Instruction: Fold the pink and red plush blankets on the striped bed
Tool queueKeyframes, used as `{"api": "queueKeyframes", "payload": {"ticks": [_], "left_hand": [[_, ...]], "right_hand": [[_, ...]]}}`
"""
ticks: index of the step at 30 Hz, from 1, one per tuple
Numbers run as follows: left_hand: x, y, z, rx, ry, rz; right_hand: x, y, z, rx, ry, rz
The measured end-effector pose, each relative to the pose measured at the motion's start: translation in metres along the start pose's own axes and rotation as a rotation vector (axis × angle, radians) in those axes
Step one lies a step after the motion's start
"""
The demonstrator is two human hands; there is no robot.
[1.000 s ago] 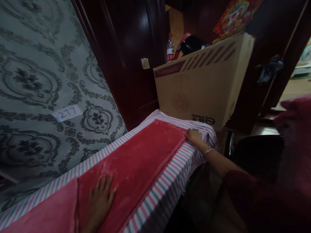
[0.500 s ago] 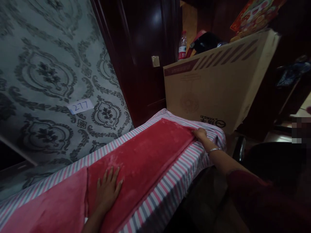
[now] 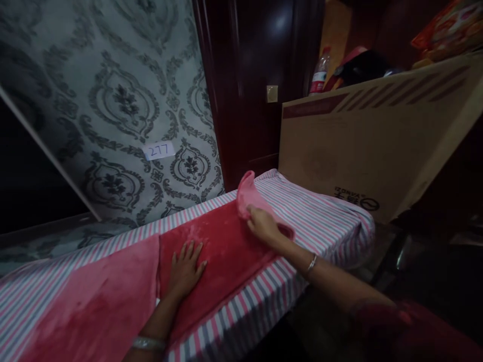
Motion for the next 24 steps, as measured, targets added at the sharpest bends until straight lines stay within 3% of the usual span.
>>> {"api": "queueKeyframes", "payload": {"ticks": [3, 6, 8, 11, 13, 15, 17, 21, 24], "left_hand": [[-0.002, 0.001, -0.001, -0.002, 0.042, 0.021], [-0.004, 0.004, -0.001, 0.001, 0.085, 0.026], [-0.004, 0.007, -0.002, 0.008, 0.141, 0.033], [0.003, 0.006, -0.003, 0.02, 0.367, 0.097], [0.006, -0.002, -0.005, 0.079, 0.747, 0.126], [0.003, -0.016, -0.002, 0.179, 1.161, 0.085], [-0.002, -0.035, 0.009, 0.253, 1.381, -0.002], [-0.011, -0.074, 0.039, 0.389, 1.81, -0.181], [-0.009, -0.099, 0.05, 0.501, 2.09, -0.117]], "right_hand": [[-0.045, 0.047, -0.037, 0.204, -0.067, -0.081], [-0.075, 0.078, -0.039, 0.277, -0.162, -0.084], [-0.082, 0.084, -0.032, 0.274, -0.235, -0.034], [-0.075, 0.073, -0.018, 0.187, -0.385, 0.065], [-0.059, 0.061, -0.012, 0.104, -0.504, 0.13], [-0.039, 0.052, -0.011, 0.049, -0.602, 0.206], [-0.021, 0.051, -0.013, 0.037, -0.658, 0.267], [-0.016, 0.067, -0.019, 0.108, -0.659, 0.196], [-0.029, 0.083, -0.015, 0.15, -0.604, 0.132]]}}
Point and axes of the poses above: each hand's wrist, its own y-axis away from the middle knuckle, its own x-axis out of the back of the hand, z = x × y, the point moved 6 cm from there along -y, towards the middle knuckle, and after that the axes turned 7 degrees about -y, right-handed, at the moved point
